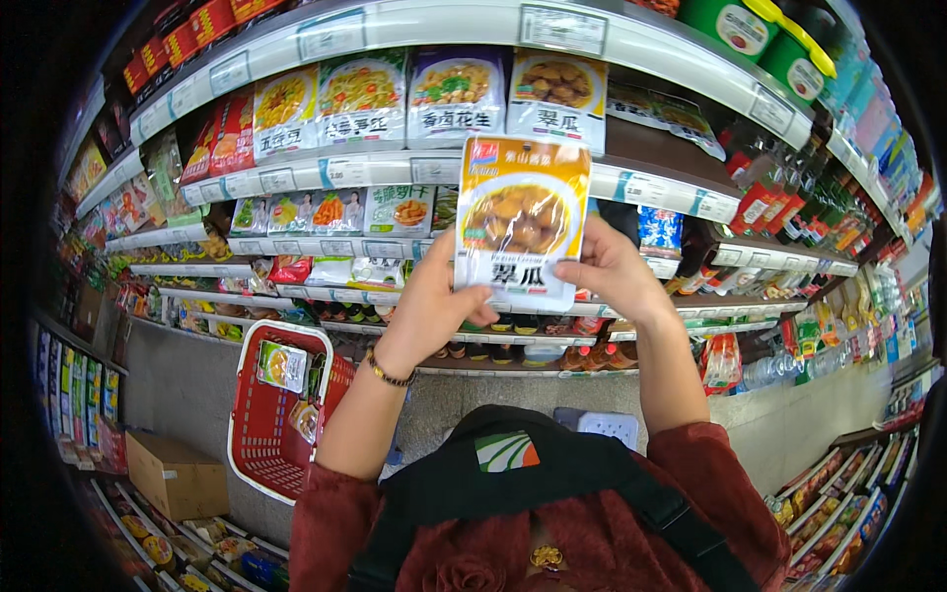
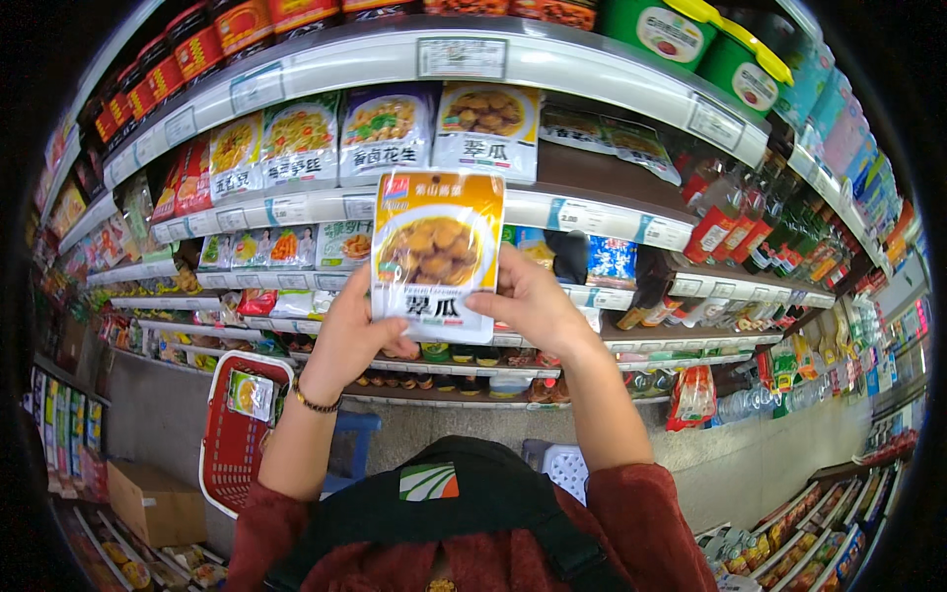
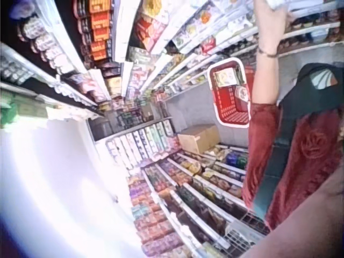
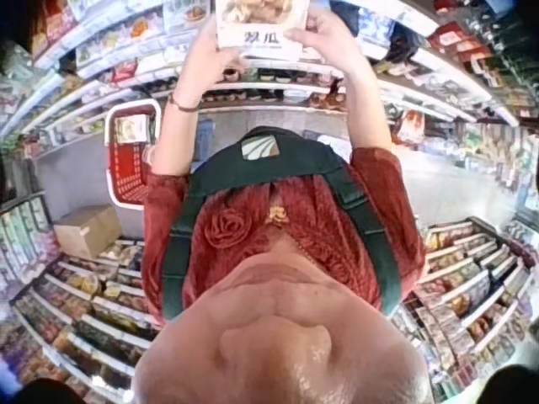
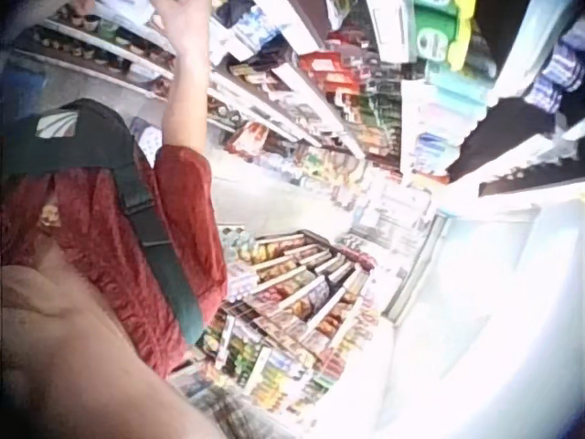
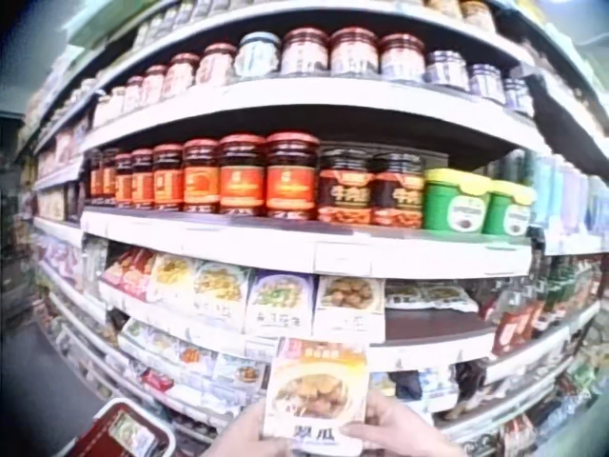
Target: The person repeatedly picks packaged food items from a red shopping basket and places them onto a supermarket shelf. They handle multiple identical packages one by one, arranging them in a row on the shelf.
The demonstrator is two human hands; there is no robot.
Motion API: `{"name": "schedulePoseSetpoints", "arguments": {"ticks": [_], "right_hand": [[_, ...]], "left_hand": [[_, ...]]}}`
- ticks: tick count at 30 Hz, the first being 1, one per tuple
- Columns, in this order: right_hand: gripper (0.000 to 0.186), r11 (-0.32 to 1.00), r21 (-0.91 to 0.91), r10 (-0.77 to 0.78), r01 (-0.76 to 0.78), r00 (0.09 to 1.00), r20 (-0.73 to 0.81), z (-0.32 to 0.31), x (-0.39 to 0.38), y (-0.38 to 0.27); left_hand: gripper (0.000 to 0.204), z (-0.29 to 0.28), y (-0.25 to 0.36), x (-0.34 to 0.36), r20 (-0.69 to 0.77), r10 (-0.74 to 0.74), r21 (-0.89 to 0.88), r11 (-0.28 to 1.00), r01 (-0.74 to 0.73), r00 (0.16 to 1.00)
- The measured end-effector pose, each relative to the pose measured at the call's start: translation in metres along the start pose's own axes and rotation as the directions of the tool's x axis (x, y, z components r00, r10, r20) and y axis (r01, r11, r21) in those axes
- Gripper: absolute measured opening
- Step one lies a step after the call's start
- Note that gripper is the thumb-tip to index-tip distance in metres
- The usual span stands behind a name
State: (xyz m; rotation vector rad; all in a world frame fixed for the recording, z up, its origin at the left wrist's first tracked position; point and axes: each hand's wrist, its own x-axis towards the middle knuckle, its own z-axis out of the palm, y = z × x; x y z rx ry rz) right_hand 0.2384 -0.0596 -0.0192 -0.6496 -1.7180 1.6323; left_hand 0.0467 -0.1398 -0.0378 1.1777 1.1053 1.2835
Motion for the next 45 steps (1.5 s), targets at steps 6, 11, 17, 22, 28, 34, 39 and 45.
{"name": "schedulePoseSetpoints", "arguments": {"ticks": [6, 11, 17, 22, 28, 34, 39, 45], "right_hand": [[0.031, 0.971, -0.21, -0.154, 0.113, 0.97, -0.191, -0.052, 0.028, -0.038], [0.035, 0.898, -0.424, -0.229, 0.118, 0.948, -0.222, -0.083, 0.084, -0.054], [0.041, 0.881, -0.474, -0.137, 0.004, 0.959, -0.248, -0.091, 0.108, -0.052], [0.039, 0.879, -0.466, -0.226, 0.101, 0.949, -0.22, -0.103, 0.116, -0.033], [0.045, 0.669, -0.741, -0.192, -0.052, 0.952, -0.24, -0.089, 0.109, -0.046], [0.048, 0.819, -0.563, -0.317, 0.113, 0.906, -0.279, -0.104, 0.119, -0.035], [0.045, 0.817, -0.573, -0.266, 0.066, 0.925, -0.272, -0.09, 0.123, -0.038], [0.045, 0.839, -0.541, -0.259, 0.056, 0.916, -0.306, -0.09, 0.119, -0.04]], "left_hand": [[0.059, 0.03, 0.039, 0.064, -0.063, 0.145, 0.307, 0.944, -0.12, 0.987], [0.056, 0.028, 0.054, 0.121, -0.111, 0.54, 0.771, 0.577, -0.271, 0.834], [0.054, 0.036, 0.06, 0.131, -0.147, 0.527, 0.923, 0.376, -0.075, 0.837], [0.046, 0.034, 0.056, 0.13, -0.07, 0.538, 0.96, 0.264, -0.09, 0.84], [0.035, 0.03, 0.041, 0.129, 0.37, 0.712, 0.91, -0.15, -0.386, 0.596], [0.051, 0.038, 0.029, 0.129, 0.35, 0.635, 0.914, -0.072, -0.399, 0.689], [0.059, 0.035, 0.03, 0.129, 0.395, 0.596, 0.902, -0.111, -0.416, 0.698], [0.061, 0.038, 0.028, 0.13, 0.398, 0.592, 0.903, -0.119, -0.413, 0.701]]}}
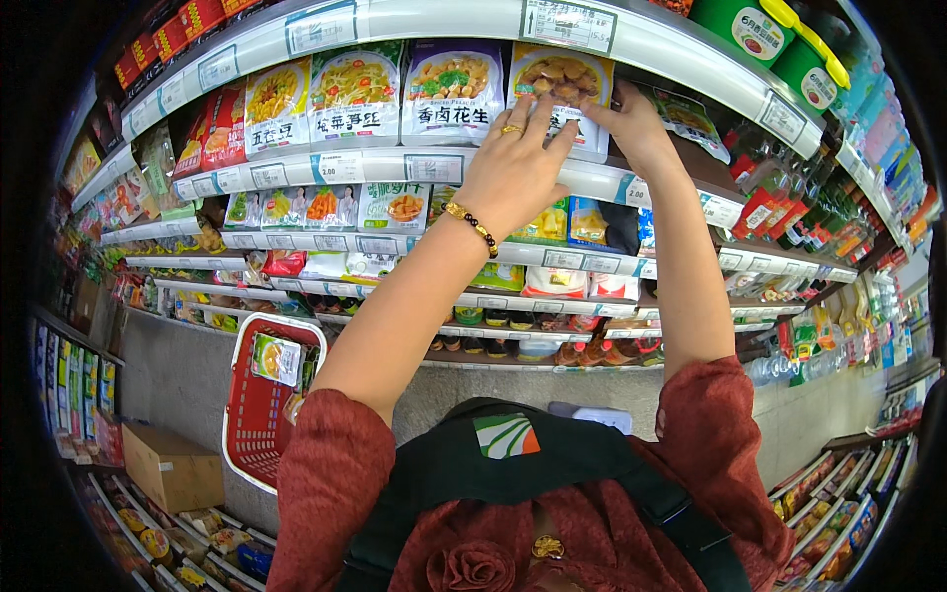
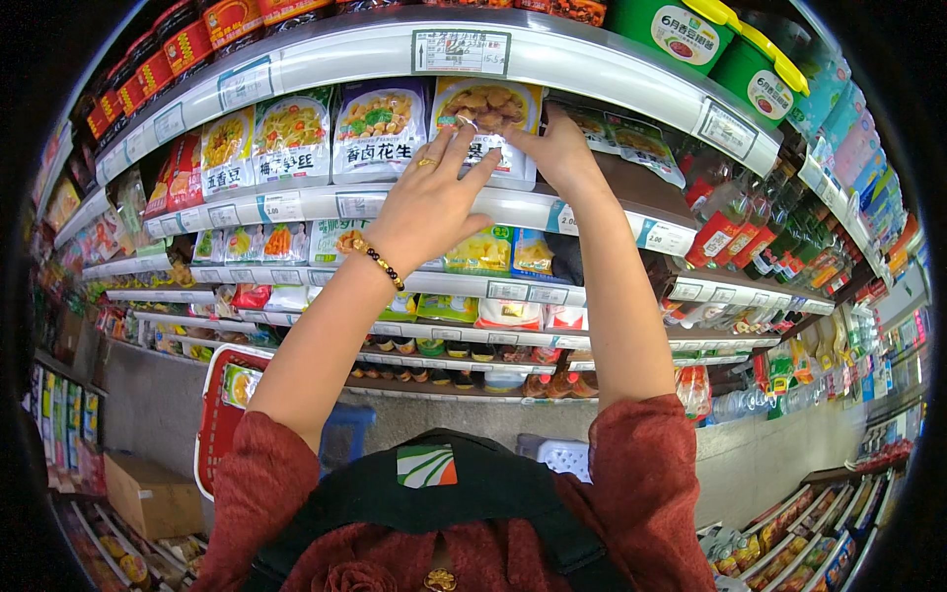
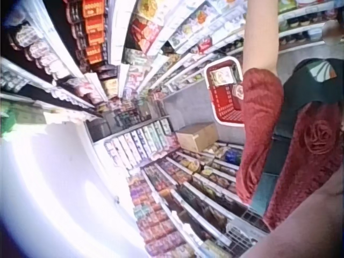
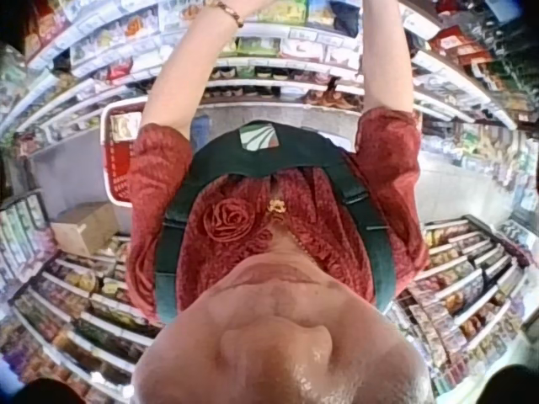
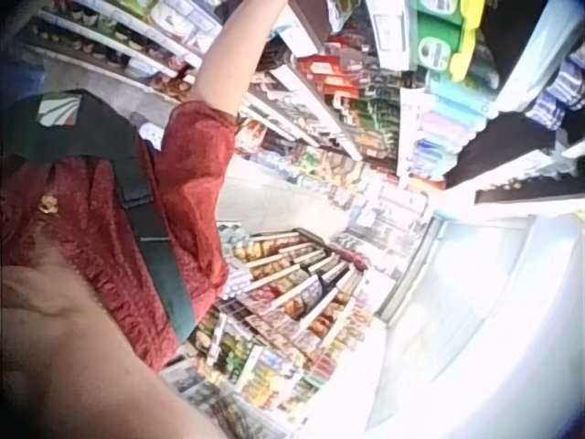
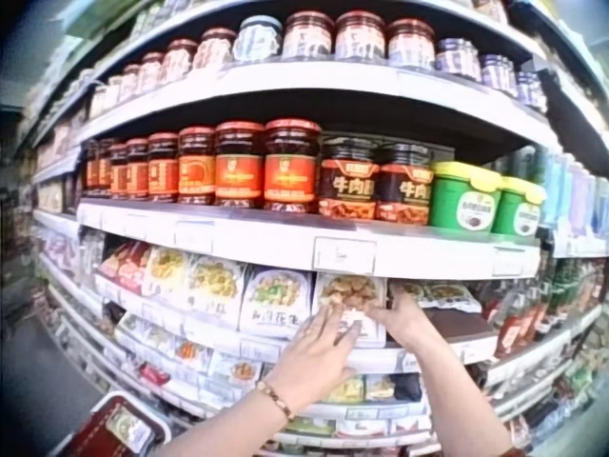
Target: The person repeatedly picks packaged food items from a red shopping basket and places them onto a supermarket shelf. They handle multiple identical packages one by one, arranging them in a row on the shelf.
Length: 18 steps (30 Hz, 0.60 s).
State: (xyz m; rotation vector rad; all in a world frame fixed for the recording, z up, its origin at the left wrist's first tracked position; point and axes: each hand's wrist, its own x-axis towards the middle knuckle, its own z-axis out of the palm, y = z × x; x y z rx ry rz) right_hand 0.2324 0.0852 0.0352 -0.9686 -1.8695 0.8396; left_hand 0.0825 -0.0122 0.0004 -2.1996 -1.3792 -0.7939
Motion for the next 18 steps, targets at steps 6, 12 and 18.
{"name": "schedulePoseSetpoints", "arguments": {"ticks": [6, 12, 18], "right_hand": [[0.017, 0.921, -0.004, -0.365, 0.389, 0.86, -0.356, 0.031, -0.059, -0.02], [0.008, 0.847, 0.107, -0.531, 0.521, 0.812, 0.245, 0.149, -0.148, 0.016], [0.014, 0.928, 0.191, -0.343, 0.321, 0.531, 0.775, 0.307, -0.218, 0.037]], "left_hand": [[0.033, -0.025, 0.015, -0.044, -0.38, 0.15, 0.118, 0.987, -0.113, 0.913], [0.012, -0.019, 0.019, -0.221, -0.211, -0.3, -0.225, 0.941, 0.252, 0.93], [0.015, -0.043, -0.015, -0.436, -0.109, -0.991, -0.429, -0.027, 0.903, -0.081]]}}
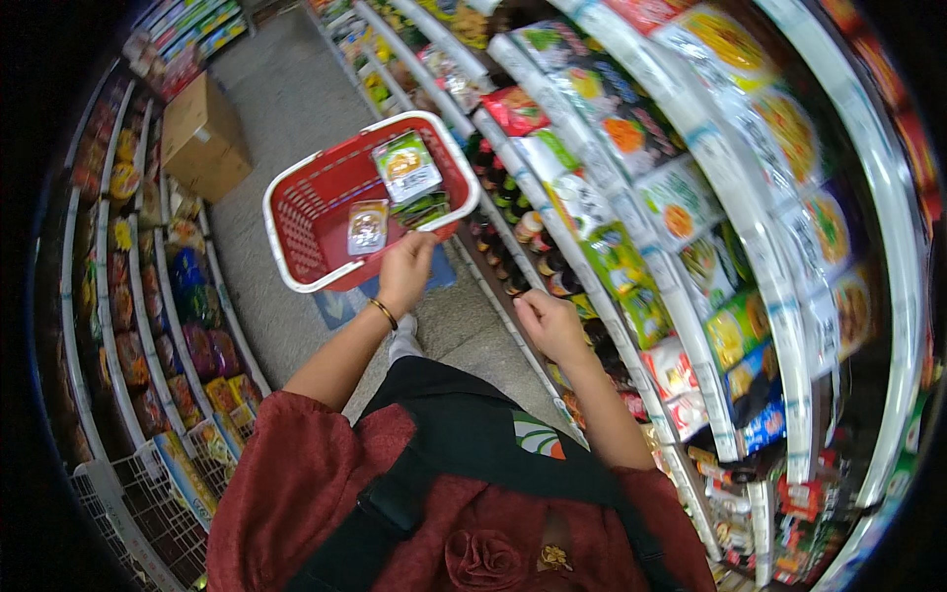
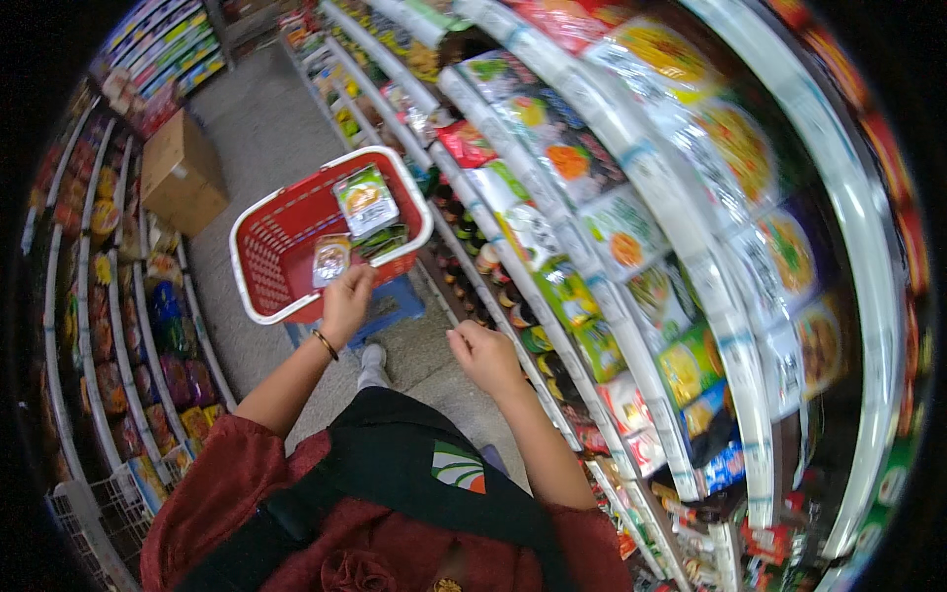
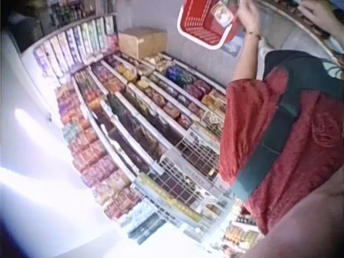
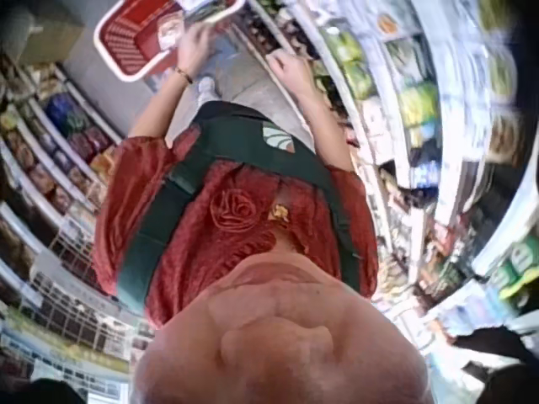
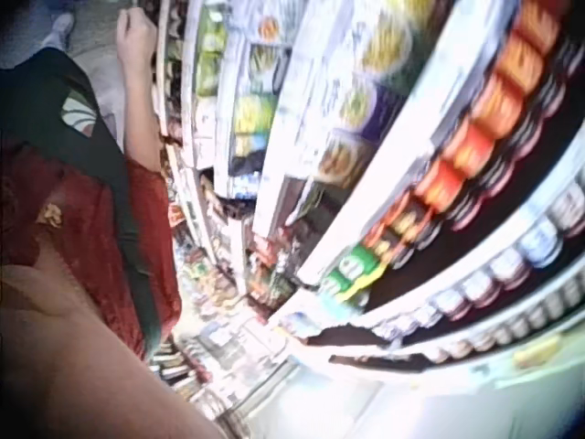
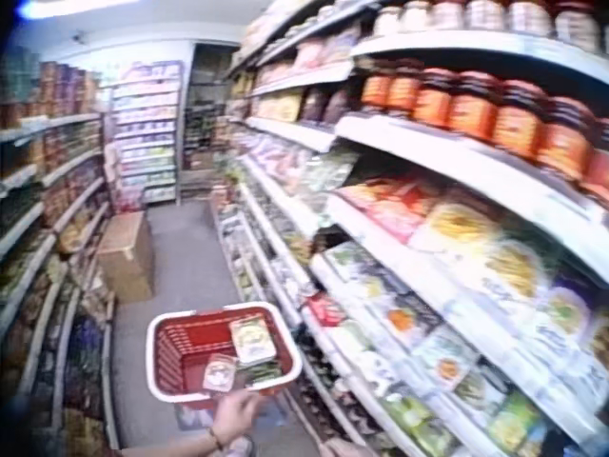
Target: The person repeatedly picks packaged food items from a red shopping basket and places them onto a supermarket shelf. They handle multiple identical packages one by one, arranging them in a row on the shelf.
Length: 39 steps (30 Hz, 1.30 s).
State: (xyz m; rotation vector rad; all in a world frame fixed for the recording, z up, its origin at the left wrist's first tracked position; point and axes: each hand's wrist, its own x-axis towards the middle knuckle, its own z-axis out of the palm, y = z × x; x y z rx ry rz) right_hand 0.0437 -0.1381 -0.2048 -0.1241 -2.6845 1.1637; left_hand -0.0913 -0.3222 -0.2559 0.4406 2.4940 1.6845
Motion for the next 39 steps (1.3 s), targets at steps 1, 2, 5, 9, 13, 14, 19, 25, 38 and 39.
{"name": "schedulePoseSetpoints", "arguments": {"ticks": [1, 2, 5, 9, 13, 14, 19, 25, 38, 39], "right_hand": [[0.014, 1.0, 0.019, -0.014, 0.013, 0.998, 0.065, 0.021, 0.017, -0.005], [0.016, 0.997, 0.059, -0.054, 0.047, 0.992, 0.116, 0.043, 0.032, -0.007], [0.018, 0.994, 0.108, -0.059, 0.028, 0.954, 0.293, 0.112, 0.091, -0.013], [0.018, 0.906, 0.299, 0.107, -0.299, 0.846, 0.523, 0.225, 0.158, 0.009], [0.015, 0.731, 0.261, 0.327, -0.631, 0.659, 0.677, 0.332, 0.211, 0.039], [0.016, 0.725, 0.243, 0.367, -0.644, 0.66, 0.655, 0.357, 0.22, 0.052], [0.032, 0.666, -0.02, 0.686, -0.746, 0.601, 0.411, 0.465, 0.241, 0.141], [0.051, 0.418, -0.325, 0.908, -0.848, 0.4, 0.123, 0.506, 0.251, 0.158], [0.017, 0.516, 0.206, 0.717, -0.832, 0.55, 0.428, 0.398, 0.284, 0.059], [0.017, 0.476, 0.326, 0.67, -0.817, 0.577, 0.467, 0.375, 0.283, 0.052]], "left_hand": [[0.016, -0.014, -0.048, 0.017, -0.13, -0.016, 0.023, 1.0, 0.019, 0.991], [0.017, -0.028, -0.09, 0.032, -0.212, -0.08, -0.008, 0.997, 0.081, 0.974], [0.019, -0.068, -0.151, 0.07, -0.33, -0.324, -0.127, 0.946, 0.299, 0.887], [0.017, -0.076, -0.308, 0.098, -0.284, -0.52, 0.04, 0.833, 0.552, 0.806], [0.022, -0.064, -0.399, 0.109, -0.169, -0.686, 0.126, 0.697, 0.705, 0.708], [0.023, -0.064, -0.406, 0.116, -0.131, -0.711, 0.075, 0.688, 0.722, 0.691], [0.021, -0.051, -0.453, 0.137, -0.077, -0.852, 0.012, 0.518, 0.855, 0.517], [0.022, -0.037, -0.432, 0.163, -0.124, -0.839, -0.197, 0.543, 0.816, 0.529], [0.007, -0.078, -0.3, 0.183, -0.155, -0.788, -0.581, 0.56, 0.59, 0.595], [0.007, -0.084, -0.276, 0.182, -0.129, -0.765, -0.59, 0.57, 0.571, 0.631]]}}
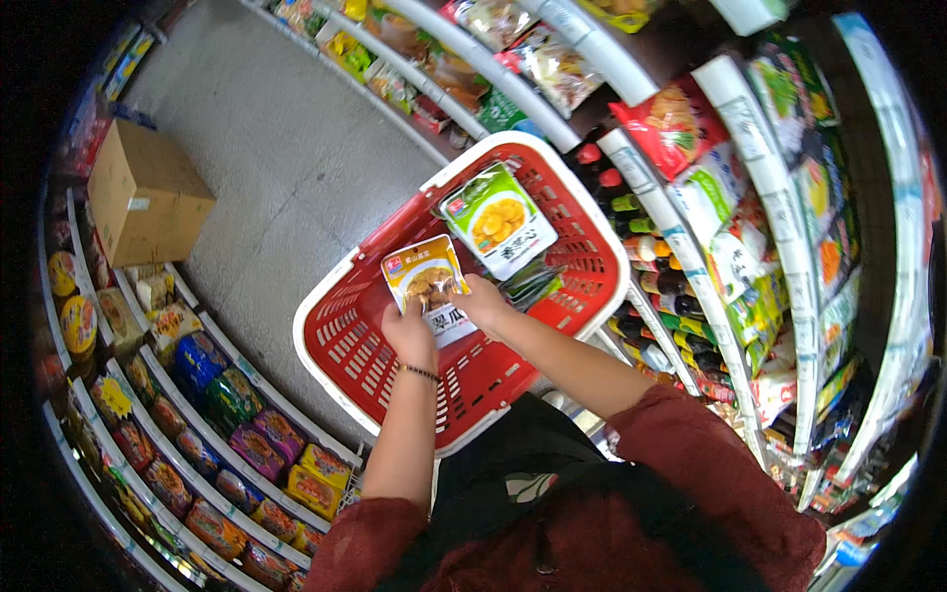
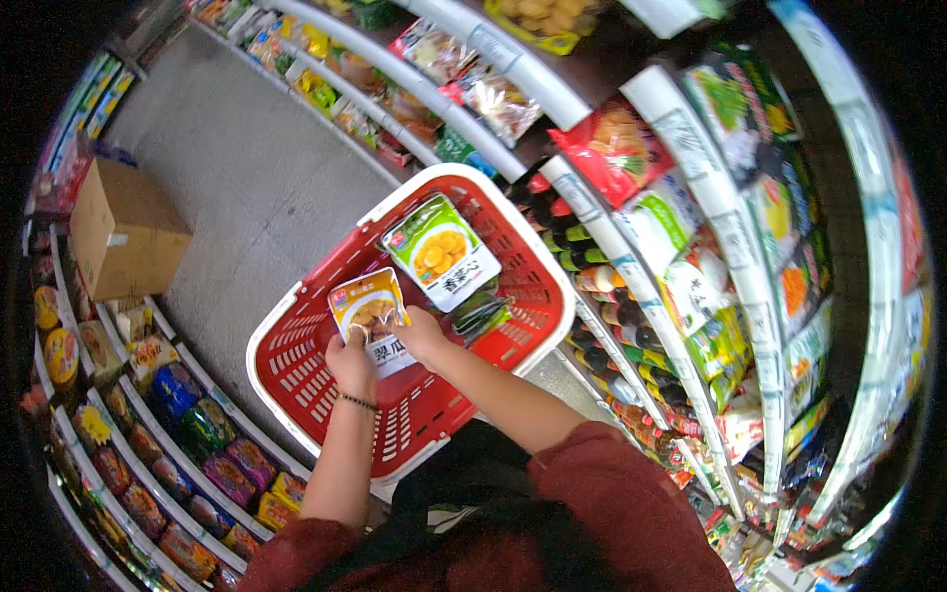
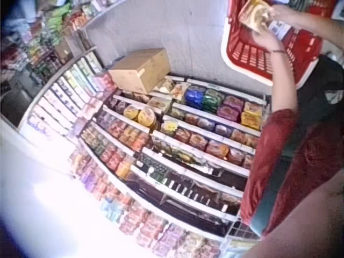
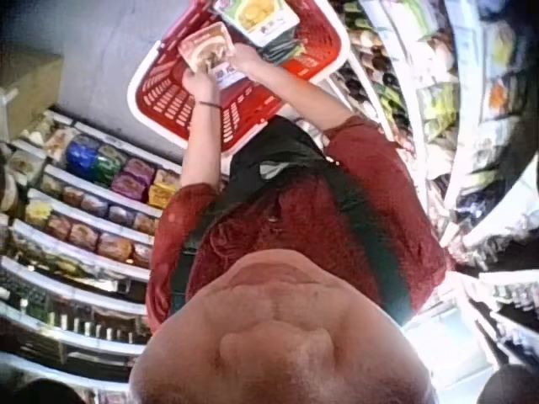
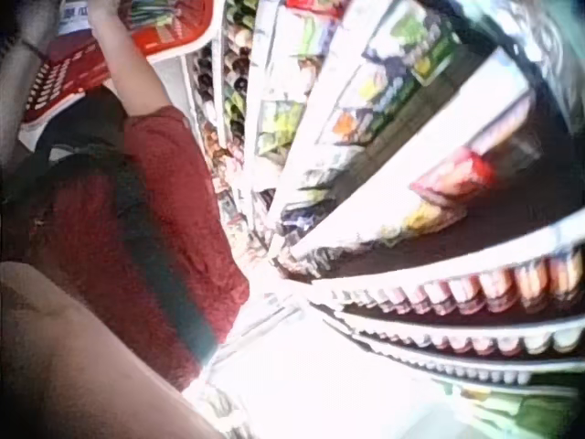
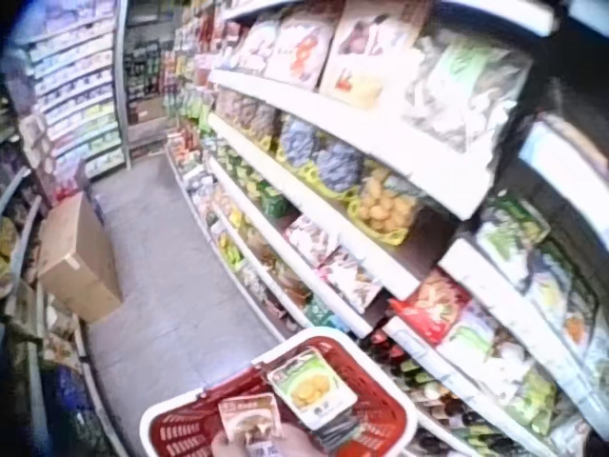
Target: The person repeatedly picks packaged food items from a red shopping basket and places them onto a supermarket shelf. They handle multiple identical packages one by one, arranging them in a row on the shelf.
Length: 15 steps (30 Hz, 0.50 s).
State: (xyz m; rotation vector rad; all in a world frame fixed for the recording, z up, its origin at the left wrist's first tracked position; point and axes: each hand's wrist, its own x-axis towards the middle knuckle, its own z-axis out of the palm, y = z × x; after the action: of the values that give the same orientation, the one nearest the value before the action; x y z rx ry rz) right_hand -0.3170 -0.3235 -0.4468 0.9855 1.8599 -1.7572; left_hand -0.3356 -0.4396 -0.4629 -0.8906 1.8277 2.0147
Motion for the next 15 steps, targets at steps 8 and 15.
{"name": "schedulePoseSetpoints", "arguments": {"ticks": [8, 15], "right_hand": [[0.023, 0.644, 0.764, -0.107, -0.047, 0.983, 0.15, -0.124, -0.197, -0.035], [0.021, 0.754, 0.338, -0.488, 0.563, 0.825, -0.284, -0.216, -0.352, 0.0]], "left_hand": [[0.016, 0.028, 0.113, -0.168, 0.711, -0.038, -0.164, 0.962, 0.218, 0.702], [0.022, 0.105, 0.129, -0.306, 0.964, -0.059, 0.059, 0.998, 0.01, 0.259]]}}
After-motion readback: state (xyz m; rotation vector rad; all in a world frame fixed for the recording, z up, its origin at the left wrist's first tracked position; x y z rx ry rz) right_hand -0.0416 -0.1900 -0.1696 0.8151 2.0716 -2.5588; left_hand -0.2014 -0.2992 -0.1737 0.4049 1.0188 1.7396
